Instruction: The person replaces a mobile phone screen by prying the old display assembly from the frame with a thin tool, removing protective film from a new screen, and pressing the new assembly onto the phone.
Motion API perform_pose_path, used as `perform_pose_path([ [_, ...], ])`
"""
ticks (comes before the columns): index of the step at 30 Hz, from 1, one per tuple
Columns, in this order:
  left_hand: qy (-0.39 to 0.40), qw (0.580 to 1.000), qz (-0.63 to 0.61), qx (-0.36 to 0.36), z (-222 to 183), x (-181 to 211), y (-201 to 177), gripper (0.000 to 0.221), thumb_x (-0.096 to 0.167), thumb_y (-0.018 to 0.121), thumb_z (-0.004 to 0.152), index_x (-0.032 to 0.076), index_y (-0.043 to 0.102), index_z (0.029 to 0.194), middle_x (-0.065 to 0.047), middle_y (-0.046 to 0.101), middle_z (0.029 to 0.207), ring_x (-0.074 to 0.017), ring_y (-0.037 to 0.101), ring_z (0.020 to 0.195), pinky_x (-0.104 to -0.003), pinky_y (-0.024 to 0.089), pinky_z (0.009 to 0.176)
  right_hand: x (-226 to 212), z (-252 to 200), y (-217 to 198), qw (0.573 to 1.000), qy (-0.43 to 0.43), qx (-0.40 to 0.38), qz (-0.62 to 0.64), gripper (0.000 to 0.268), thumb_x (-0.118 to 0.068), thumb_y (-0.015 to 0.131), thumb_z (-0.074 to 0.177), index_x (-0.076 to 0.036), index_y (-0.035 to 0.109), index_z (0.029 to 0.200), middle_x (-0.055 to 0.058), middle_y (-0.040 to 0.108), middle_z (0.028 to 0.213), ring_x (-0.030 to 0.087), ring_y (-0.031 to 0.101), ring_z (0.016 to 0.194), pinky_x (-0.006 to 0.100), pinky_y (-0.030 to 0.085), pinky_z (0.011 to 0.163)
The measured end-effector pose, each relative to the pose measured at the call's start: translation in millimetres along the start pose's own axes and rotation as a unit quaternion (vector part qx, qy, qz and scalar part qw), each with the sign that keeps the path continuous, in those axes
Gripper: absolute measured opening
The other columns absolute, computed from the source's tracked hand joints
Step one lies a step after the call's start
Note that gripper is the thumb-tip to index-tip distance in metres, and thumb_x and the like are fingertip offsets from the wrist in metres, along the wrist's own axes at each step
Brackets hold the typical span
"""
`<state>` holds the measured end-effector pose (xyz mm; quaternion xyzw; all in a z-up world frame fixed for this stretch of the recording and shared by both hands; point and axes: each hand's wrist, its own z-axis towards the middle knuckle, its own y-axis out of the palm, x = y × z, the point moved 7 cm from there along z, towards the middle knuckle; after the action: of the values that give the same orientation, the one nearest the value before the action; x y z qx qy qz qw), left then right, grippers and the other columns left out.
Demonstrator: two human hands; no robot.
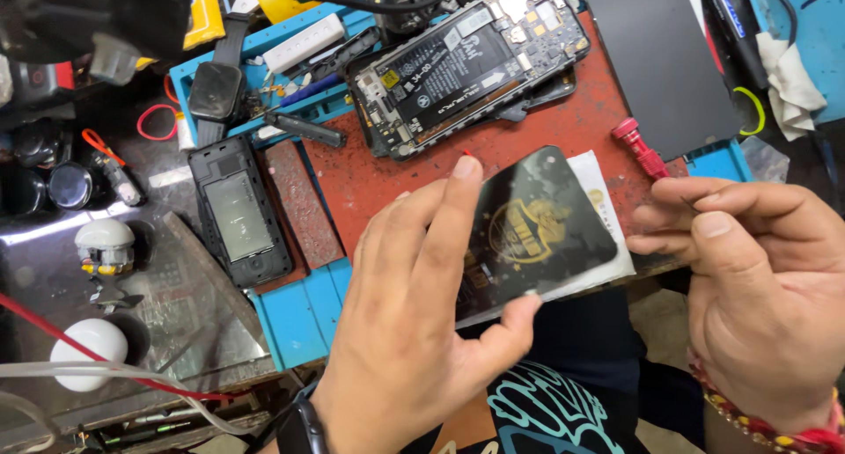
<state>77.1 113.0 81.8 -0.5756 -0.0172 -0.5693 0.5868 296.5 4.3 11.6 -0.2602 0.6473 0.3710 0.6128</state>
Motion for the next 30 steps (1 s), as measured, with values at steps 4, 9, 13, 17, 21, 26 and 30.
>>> perform_pose_path([
  [4,-0.017,0.998,0.062,-0.008,5,-3,12,0.096,0.024,0.086,0.081,0.001,0.033,0.157,-0.018,0.052,0.139,-0.0387,0.053,0.128,-0.051,0.041,0.117,-5,-7,-1,0.995,-0.04,0.028,-0.088,0.007,-0.001,0.056,0.113,0.005,0.054,0.116,0.022,0.067,0.121,0.024,0.073,0.103,0.039,0.064,0.094],
  [9,-0.042,0.995,0.09,-0.004,5,-7,21,0.097,0.025,0.085,0.081,0.0,0.031,0.157,-0.019,0.052,0.138,-0.0382,0.052,0.128,-0.054,0.038,0.118,-5,-9,-3,0.992,-0.05,0.03,-0.11,0.009,-0.001,0.059,0.111,0.004,0.055,0.117,0.02,0.068,0.119,0.021,0.073,0.103,0.036,0.064,0.094],
  [13,-0.059,0.994,0.095,-0.007,6,-8,24,0.097,0.026,0.085,0.082,0.0,0.03,0.158,-0.018,0.052,0.141,-0.0385,0.051,0.13,-0.053,0.037,0.116,-5,-10,-3,0.991,-0.054,0.021,-0.119,0.007,0.0,0.06,0.11,0.005,0.056,0.114,0.02,0.069,0.118,0.02,0.073,0.102,0.034,0.063,0.095],
  [17,-0.091,0.99,0.109,0.0,7,-11,24,0.096,0.027,0.085,0.083,0.001,0.031,0.157,-0.019,0.05,0.144,-0.0397,0.05,0.131,-0.051,0.038,0.113,-5,-12,-4,0.988,-0.052,0.028,-0.145,0.008,0.001,0.06,0.109,0.005,0.057,0.115,0.02,0.069,0.116,0.019,0.073,0.098,0.033,0.063,0.095],
  [21,-0.104,0.988,0.112,-0.009,8,-12,27,0.093,0.027,0.083,0.084,0.0,0.033,0.156,-0.02,0.049,0.145,-0.0402,0.049,0.13,-0.051,0.037,0.112,-8,-11,1,0.984,-0.054,0.033,-0.165,0.009,0.003,0.06,0.107,0.007,0.058,0.115,0.02,0.069,0.115,0.018,0.073,0.096,0.032,0.063,0.093],
  [26,-0.11,0.986,0.126,-0.012,8,-13,28,0.085,0.029,0.082,0.085,0.002,0.039,0.153,-0.019,0.049,0.145,-0.0399,0.048,0.132,-0.053,0.036,0.113,-12,-9,9,0.98,-0.065,0.035,-0.187,0.011,0.005,0.062,0.104,0.009,0.059,0.114,0.02,0.069,0.117,0.018,0.073,0.097,0.03,0.064,0.093],
  [30,-0.104,0.984,0.142,-0.006,8,-12,28,0.081,0.032,0.082,0.085,0.003,0.043,0.15,-0.02,0.047,0.146,-0.041,0.046,0.135,-0.055,0.034,0.115,-16,-15,13,0.958,-0.075,0.033,-0.276,0.011,0.009,0.063,0.099,0.01,0.06,0.11,0.021,0.069,0.114,0.021,0.073,0.099,0.031,0.063,0.091],
])
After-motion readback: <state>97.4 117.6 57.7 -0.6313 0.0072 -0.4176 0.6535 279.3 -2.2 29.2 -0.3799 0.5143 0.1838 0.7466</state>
